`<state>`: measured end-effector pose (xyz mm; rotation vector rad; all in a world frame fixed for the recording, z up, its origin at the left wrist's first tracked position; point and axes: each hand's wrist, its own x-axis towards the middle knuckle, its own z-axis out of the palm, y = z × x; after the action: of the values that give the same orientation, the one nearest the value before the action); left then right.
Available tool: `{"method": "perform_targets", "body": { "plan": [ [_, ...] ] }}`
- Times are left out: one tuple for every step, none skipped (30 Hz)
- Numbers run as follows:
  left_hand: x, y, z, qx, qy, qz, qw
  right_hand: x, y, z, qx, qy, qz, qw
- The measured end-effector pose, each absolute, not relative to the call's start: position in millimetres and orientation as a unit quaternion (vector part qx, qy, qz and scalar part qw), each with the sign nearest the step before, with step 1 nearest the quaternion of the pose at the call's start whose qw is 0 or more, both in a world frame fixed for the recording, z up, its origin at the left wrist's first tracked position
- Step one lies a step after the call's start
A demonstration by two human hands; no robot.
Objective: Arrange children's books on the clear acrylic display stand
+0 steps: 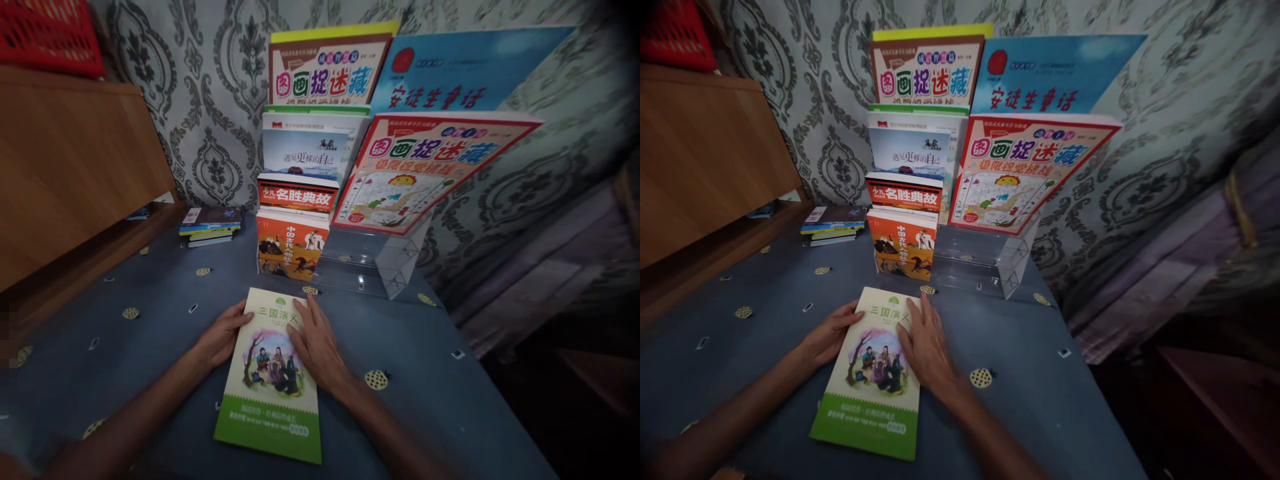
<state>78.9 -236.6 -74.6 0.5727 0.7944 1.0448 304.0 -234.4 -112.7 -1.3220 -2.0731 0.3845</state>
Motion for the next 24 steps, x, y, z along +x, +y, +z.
{"method": "perform_targets", "body": {
  "plan": [
    [79, -237, -74, 0.263, 0.364, 0.482, 0.752, 303, -235, -112, -0.506, -0.779, 0.162, 0.331],
    [79, -238, -72, 0.262, 0.366, 0.485, 0.75, 303, -236, -111, -0.509, -0.768, 0.181, 0.345],
    [79, -238, -71, 0.261, 0.368, 0.488, 0.747, 302, -237, -108, -0.512, -0.754, 0.201, 0.359],
    [79, -239, -69, 0.259, 0.372, 0.491, 0.744, 302, -238, -105, -0.516, -0.738, 0.223, 0.375],
    [79, -239, -68, 0.256, 0.378, 0.493, 0.741, 302, -239, -102, -0.518, -0.721, 0.244, 0.39],
    [79, -239, -67, 0.253, 0.384, 0.497, 0.736, 302, -241, -98, -0.518, -0.704, 0.267, 0.405],
    [79, -239, -65, 0.251, 0.389, 0.501, 0.731, 302, -242, -94, -0.515, -0.69, 0.29, 0.419],
    [80, -239, -64, 0.25, 0.393, 0.506, 0.726, 302, -244, -91, -0.509, -0.676, 0.313, 0.432],
    [80, -239, -63, 0.25, 0.397, 0.51, 0.721, 302, -246, -88, -0.499, -0.663, 0.337, 0.445],
    [81, -239, -62, 0.25, 0.4, 0.515, 0.716, 303, -248, -86, -0.487, -0.651, 0.363, 0.455],
    [82, -238, -61, 0.249, 0.403, 0.52, 0.711, 303, -250, -84, -0.476, -0.637, 0.391, 0.463],
    [84, -238, -59, 0.248, 0.406, 0.525, 0.706, 302, -253, -84, -0.465, -0.622, 0.422, 0.469],
    [85, -238, -56, 0.244, 0.409, 0.533, 0.699, 302, -256, -83, -0.454, -0.604, 0.455, 0.471],
    [86, -237, -53, 0.239, 0.414, 0.542, 0.691, 302, -260, -83, -0.443, -0.587, 0.49, 0.469],
    [86, -236, -49, 0.232, 0.419, 0.551, 0.683, 302, -263, -82, -0.43, -0.571, 0.525, 0.461],
    [87, -235, -44, 0.224, 0.426, 0.562, 0.672, 303, -267, -81, -0.416, -0.559, 0.558, 0.451],
    [88, -234, -39, 0.215, 0.432, 0.575, 0.66, 303, -271, -79, -0.4, -0.55, 0.587, 0.441],
    [90, -233, -34, 0.208, 0.437, 0.588, 0.648, 305, -274, -77, -0.383, -0.543, 0.612, 0.43],
    [91, -232, -30, 0.205, 0.44, 0.599, 0.637, 307, -277, -74, -0.366, -0.538, 0.632, 0.42],
    [93, -232, -25, 0.209, 0.439, 0.606, 0.629, 309, -279, -70, -0.351, -0.536, 0.647, 0.413],
    [95, -233, -22, 0.219, 0.437, 0.609, 0.625, 312, -281, -67, -0.341, -0.537, 0.654, 0.409],
    [97, -234, -19, 0.233, 0.437, 0.605, 0.624, 316, -283, -64, -0.335, -0.543, 0.653, 0.407],
    [99, -236, -17, 0.249, 0.44, 0.596, 0.624, 320, -284, -61, -0.335, -0.553, 0.646, 0.406],
    [101, -238, -16, 0.264, 0.449, 0.585, 0.622, 324, -285, -59, -0.339, -0.565, 0.634, 0.405]
  ]
}}
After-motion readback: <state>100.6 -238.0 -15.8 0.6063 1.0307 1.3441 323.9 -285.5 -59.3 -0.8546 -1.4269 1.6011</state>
